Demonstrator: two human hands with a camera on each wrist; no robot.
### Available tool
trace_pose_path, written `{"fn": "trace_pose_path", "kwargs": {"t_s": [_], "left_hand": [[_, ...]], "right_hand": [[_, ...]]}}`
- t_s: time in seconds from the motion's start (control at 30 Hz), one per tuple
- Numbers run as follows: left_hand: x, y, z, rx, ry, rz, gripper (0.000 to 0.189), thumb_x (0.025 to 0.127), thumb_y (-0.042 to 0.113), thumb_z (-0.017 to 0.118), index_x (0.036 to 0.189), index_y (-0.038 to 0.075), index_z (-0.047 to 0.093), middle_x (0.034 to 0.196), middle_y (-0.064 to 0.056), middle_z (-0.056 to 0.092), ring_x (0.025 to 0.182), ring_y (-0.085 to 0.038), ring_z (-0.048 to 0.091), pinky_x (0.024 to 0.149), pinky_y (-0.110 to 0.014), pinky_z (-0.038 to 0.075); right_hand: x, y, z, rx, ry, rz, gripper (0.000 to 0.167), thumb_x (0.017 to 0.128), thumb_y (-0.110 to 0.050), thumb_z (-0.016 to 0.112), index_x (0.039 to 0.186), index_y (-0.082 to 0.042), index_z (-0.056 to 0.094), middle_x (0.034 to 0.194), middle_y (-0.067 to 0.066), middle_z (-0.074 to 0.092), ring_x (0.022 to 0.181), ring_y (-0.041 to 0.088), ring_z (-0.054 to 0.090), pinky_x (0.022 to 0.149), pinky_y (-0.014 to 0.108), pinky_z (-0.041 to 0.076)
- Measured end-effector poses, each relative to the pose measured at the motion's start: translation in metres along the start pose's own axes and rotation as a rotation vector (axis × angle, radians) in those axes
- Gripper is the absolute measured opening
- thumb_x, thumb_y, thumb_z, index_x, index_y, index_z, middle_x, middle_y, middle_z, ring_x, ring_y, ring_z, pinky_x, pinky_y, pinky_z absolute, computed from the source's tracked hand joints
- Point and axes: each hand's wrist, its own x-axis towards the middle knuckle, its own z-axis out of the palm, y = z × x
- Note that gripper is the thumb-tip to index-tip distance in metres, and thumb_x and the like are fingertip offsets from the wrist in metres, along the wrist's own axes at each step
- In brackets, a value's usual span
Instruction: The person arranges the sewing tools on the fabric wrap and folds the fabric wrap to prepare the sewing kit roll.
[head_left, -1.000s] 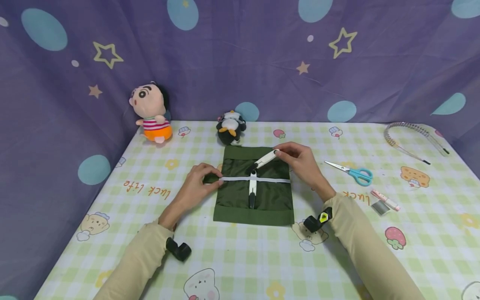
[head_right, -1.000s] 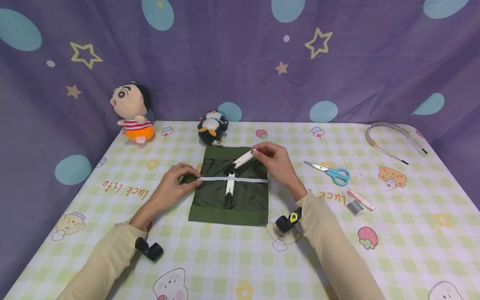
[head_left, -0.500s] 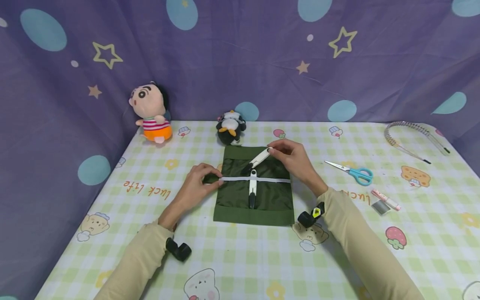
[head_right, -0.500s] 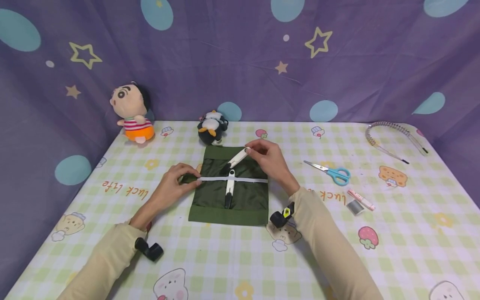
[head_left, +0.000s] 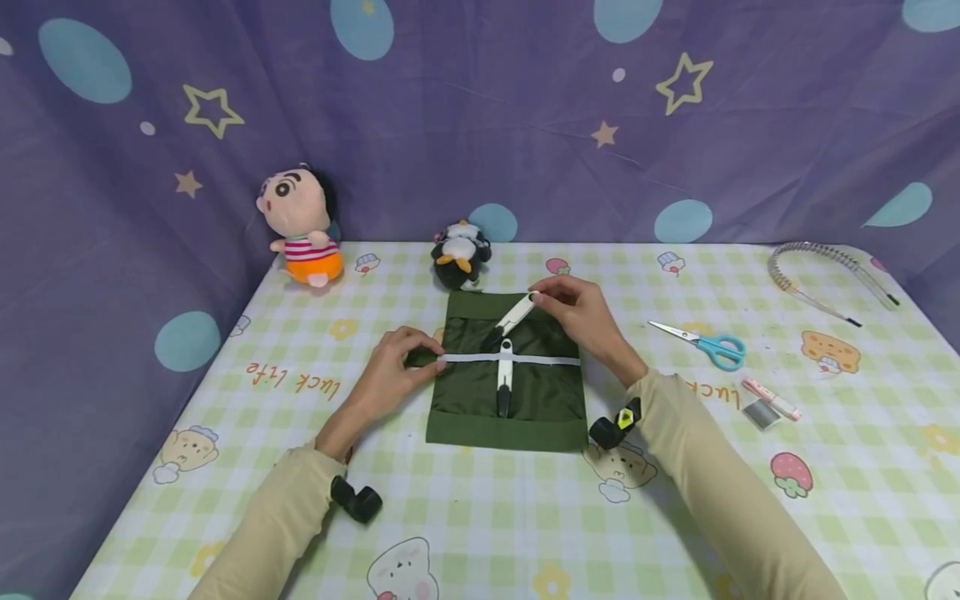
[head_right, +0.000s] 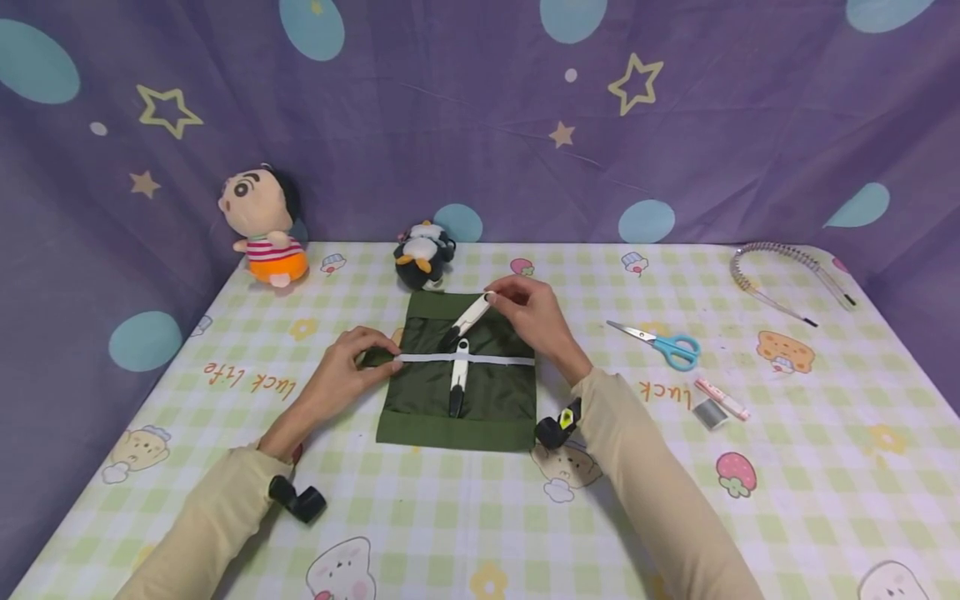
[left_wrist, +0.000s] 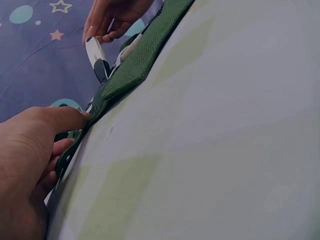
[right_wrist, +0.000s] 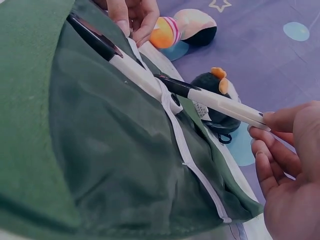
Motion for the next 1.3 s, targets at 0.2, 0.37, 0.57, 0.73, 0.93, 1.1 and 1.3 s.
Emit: {"fn": "trace_pose_path", "kwargs": {"t_s": [0.2,0.37,0.57,0.73,0.93,1.1,1.3], "left_hand": [[0.000,0.001,0.000,-0.007,0.003,0.003,0.013,0.094,0.015,0.079,0.106,0.010,0.077,0.116,-0.010,0.063,0.113,-0.033,0.053,0.100,-0.053,0.041],[0.000,0.001,0.000,-0.012,0.008,0.011,0.013,0.094,0.014,0.079,0.106,0.010,0.077,0.116,-0.010,0.063,0.113,-0.033,0.053,0.100,-0.054,0.041],[0.000,0.001,0.000,-0.009,0.013,0.013,0.013,0.094,0.015,0.079,0.105,0.010,0.077,0.116,-0.010,0.063,0.111,-0.033,0.053,0.098,-0.053,0.041],[0.000,0.000,0.000,-0.008,0.011,0.017,0.013,0.094,0.014,0.079,0.106,0.010,0.076,0.115,-0.010,0.063,0.111,-0.032,0.053,0.098,-0.053,0.041],[0.001,0.001,0.000,-0.005,0.008,0.006,0.013,0.094,0.015,0.079,0.106,0.010,0.076,0.115,-0.010,0.063,0.112,-0.032,0.053,0.099,-0.053,0.041],[0.000,0.001,0.001,-0.003,0.011,0.006,0.013,0.094,0.014,0.079,0.106,0.010,0.076,0.115,-0.010,0.063,0.113,-0.033,0.053,0.100,-0.054,0.041],[0.000,0.000,0.001,0.001,0.012,0.009,0.012,0.094,0.014,0.079,0.105,0.010,0.076,0.115,-0.010,0.063,0.112,-0.033,0.053,0.100,-0.054,0.041]], "right_hand": [[0.004,-0.001,0.003,0.002,-0.016,0.016,0.019,0.101,-0.007,0.068,0.116,0.003,0.074,0.104,0.019,0.072,0.094,0.021,0.065,0.082,0.026,0.050],[0.009,-0.001,0.007,-0.006,-0.022,0.022,0.021,0.101,-0.007,0.067,0.117,0.004,0.074,0.112,0.020,0.073,0.098,0.020,0.064,0.084,0.025,0.049],[0.014,-0.002,0.011,-0.015,-0.043,0.020,0.021,0.102,-0.006,0.065,0.118,0.005,0.075,0.115,0.021,0.073,0.103,0.027,0.065,0.085,0.028,0.049],[0.015,-0.004,0.013,-0.005,-0.065,0.037,0.023,0.103,-0.008,0.064,0.120,0.004,0.074,0.119,0.019,0.072,0.111,0.029,0.065,0.092,0.036,0.051],[0.018,-0.004,0.016,-0.023,-0.084,0.059,0.024,0.105,-0.008,0.062,0.121,0.004,0.073,0.120,0.018,0.072,0.108,0.027,0.065,0.088,0.036,0.051],[0.022,-0.005,0.019,-0.032,-0.100,0.059,0.023,0.105,-0.005,0.061,0.120,0.006,0.072,0.118,0.019,0.072,0.103,0.025,0.064,0.083,0.030,0.049],[0.025,-0.008,0.022,-0.042,-0.126,0.050,0.023,0.104,-0.004,0.061,0.120,0.007,0.072,0.119,0.021,0.071,0.096,0.023,0.061,0.080,0.028,0.047]]}}
